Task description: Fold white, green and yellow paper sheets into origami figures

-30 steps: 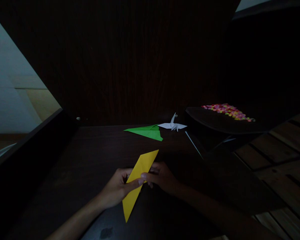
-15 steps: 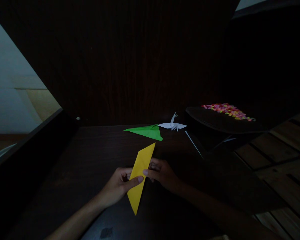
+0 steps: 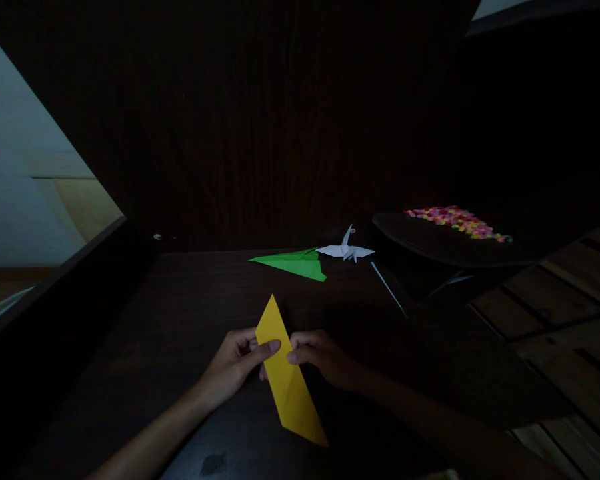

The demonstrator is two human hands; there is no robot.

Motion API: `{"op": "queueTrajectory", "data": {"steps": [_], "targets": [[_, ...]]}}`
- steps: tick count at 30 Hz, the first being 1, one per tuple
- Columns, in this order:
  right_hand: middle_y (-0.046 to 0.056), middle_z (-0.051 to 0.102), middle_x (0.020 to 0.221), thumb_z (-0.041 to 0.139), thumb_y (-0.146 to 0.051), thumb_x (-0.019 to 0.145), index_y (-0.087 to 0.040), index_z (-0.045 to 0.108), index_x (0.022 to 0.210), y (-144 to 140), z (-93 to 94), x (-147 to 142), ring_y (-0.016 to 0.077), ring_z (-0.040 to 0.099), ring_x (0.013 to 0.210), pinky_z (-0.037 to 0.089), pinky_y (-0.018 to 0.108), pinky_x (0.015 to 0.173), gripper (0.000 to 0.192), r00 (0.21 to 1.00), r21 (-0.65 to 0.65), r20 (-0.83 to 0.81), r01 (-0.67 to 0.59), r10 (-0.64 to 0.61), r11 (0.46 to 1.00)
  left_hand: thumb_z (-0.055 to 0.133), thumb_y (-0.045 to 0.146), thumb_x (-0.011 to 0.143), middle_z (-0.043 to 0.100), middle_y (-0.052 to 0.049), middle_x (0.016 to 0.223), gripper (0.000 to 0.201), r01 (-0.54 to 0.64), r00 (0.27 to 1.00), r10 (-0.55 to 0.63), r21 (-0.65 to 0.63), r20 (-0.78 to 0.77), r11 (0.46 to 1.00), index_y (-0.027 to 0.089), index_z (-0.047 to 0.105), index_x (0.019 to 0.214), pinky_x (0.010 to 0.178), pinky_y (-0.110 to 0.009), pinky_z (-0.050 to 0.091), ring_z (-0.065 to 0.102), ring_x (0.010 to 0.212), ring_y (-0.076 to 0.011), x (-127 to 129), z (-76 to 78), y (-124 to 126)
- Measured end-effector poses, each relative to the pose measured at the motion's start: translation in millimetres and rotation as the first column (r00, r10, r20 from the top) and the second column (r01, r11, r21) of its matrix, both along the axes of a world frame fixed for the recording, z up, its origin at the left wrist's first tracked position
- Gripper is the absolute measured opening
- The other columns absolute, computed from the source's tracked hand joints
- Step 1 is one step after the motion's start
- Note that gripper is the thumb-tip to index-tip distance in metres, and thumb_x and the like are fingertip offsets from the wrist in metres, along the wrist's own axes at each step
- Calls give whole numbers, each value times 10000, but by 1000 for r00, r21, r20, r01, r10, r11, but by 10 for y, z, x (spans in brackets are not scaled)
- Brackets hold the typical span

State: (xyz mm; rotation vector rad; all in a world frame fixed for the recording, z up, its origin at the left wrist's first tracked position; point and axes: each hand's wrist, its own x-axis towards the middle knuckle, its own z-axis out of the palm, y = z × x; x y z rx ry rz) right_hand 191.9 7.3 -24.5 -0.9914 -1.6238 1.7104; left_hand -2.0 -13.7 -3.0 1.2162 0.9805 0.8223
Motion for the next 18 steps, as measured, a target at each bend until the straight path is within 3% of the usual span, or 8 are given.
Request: {"op": "queueTrajectory", "data": {"steps": [4, 9, 13, 18], "targets": [[-63, 415, 543, 598, -306, 764, -178, 512, 594, 1, 15, -1, 98, 381, 537, 290, 222, 522, 229, 1000, 71, 5, 30, -30, 997, 676, 397, 796, 623, -2, 555, 280, -19, 1000, 20, 39, -24, 999, 121, 691, 749, 514, -221, 428, 536, 496, -115, -13, 8, 8], [-29, 601, 660, 652, -304, 747, -180, 620, 780, 17, 66, 14, 126, 546, 606, 387, 231, 580, 132, 993, 79, -14, 117, -116, 990, 701, 398, 771, 665, -21, 543, 304, -67, 992, 75, 82, -100, 994, 132, 700, 623, 529, -232, 449, 580, 508, -140, -19, 36, 27], [-8, 650, 688, 660, -302, 745, -181, 664, 792, 39, 64, 51, 146, 602, 652, 428, 239, 602, 130, 990, 135, 10, 135, -137, 982, 708, 384, 765, 699, -40, 577, 318, -35, 995, 43, 84, -95, 996, 139, 706, 561, 576, -243, 477, 623, 559, -162, -22, 41, 36], [-7, 661, 694, 695, -320, 713, -183, 678, 843, 58, 0, 60, 149, 611, 641, 423, 238, 582, 190, 985, 93, 20, 167, -169, 982, 695, 401, 773, 725, -62, 604, 338, -49, 994, 54, 58, -95, 997, 139, 721, 561, 623, -266, 495, 651, 590, -187, -31, 18, 29]]}}
